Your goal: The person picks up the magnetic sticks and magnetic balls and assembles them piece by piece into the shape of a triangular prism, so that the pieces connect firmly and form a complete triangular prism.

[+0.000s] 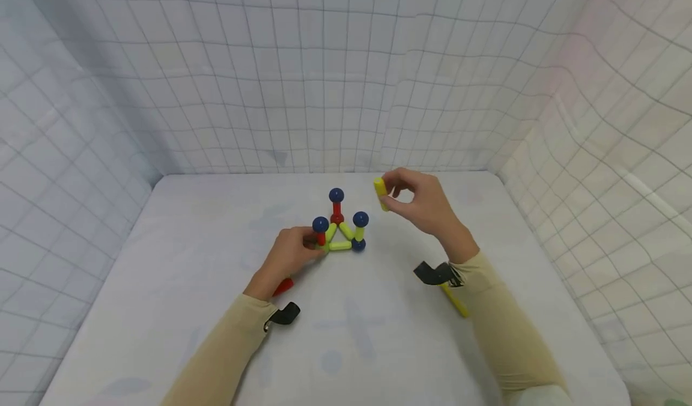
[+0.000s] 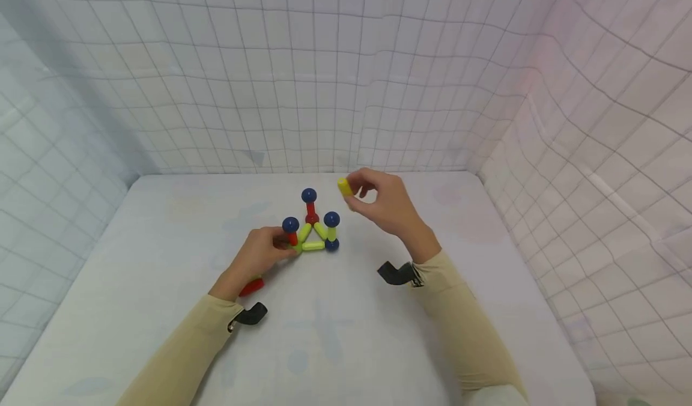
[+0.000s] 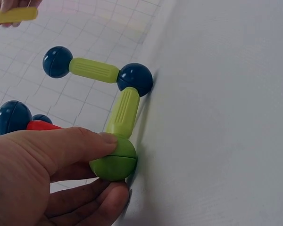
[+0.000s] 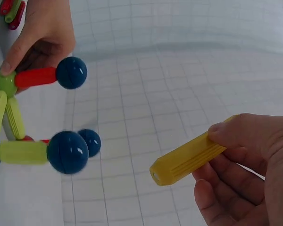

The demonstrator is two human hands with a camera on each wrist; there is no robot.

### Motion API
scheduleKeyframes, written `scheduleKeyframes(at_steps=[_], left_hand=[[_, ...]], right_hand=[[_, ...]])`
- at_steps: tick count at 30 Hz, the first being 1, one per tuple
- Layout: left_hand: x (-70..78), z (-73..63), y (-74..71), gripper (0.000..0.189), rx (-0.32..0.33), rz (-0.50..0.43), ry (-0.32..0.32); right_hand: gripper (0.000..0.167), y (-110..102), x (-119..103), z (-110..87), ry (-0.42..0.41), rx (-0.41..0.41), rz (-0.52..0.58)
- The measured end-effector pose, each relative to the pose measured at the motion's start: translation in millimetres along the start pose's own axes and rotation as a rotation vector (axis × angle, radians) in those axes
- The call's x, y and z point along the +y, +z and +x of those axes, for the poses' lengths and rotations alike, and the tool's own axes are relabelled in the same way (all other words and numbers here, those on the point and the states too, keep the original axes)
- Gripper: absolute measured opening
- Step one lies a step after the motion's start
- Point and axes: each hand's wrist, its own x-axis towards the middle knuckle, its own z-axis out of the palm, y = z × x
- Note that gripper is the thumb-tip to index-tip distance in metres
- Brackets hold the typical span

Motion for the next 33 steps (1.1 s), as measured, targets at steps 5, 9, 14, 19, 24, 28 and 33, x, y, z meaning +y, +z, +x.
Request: scheduleKeyframes(at_steps=[5,9,14,19,24,28,33], left_hand=[[-2.8,0.0,1.9,0.040,0.010,0.010,0.011],[-4.2,0.6,2.0,0.039,0.011,0.011,0.023],[-3.4,0.7,0.3,0.035,0.010,0.006,0.043],[-2.0,-0.2,-0.8,0.034,0.011,0.005,0.045],[0.2,-0.3,-1.3,0.034,0.008,0.005,0.045],[0.5,-0.6,-1.3,0.033,0.010,0.006,0.050],[0.5,-1.4,-1.9,0.034,0.013,0.004,0.050]], right_hand=[[0.026,37.2,-0.7,28.0,-0.025,-0.089,0.048],[0.025,58.6,3.7,38.0,-0.025,-0.146,0.060],[0.023,74.6,13.8,35.5,0.002,-0.207,0.041],[0.021,85.8,26.2,26.3,0.044,-0.286,0.012],[0.020,89.3,31.7,20.1,0.132,-0.383,-0.003],[0.019,90.6,31.9,18.2,0.173,-0.448,-0.053],[0.018,94.0,31.7,17.7,0.181,-0.490,-0.117]])
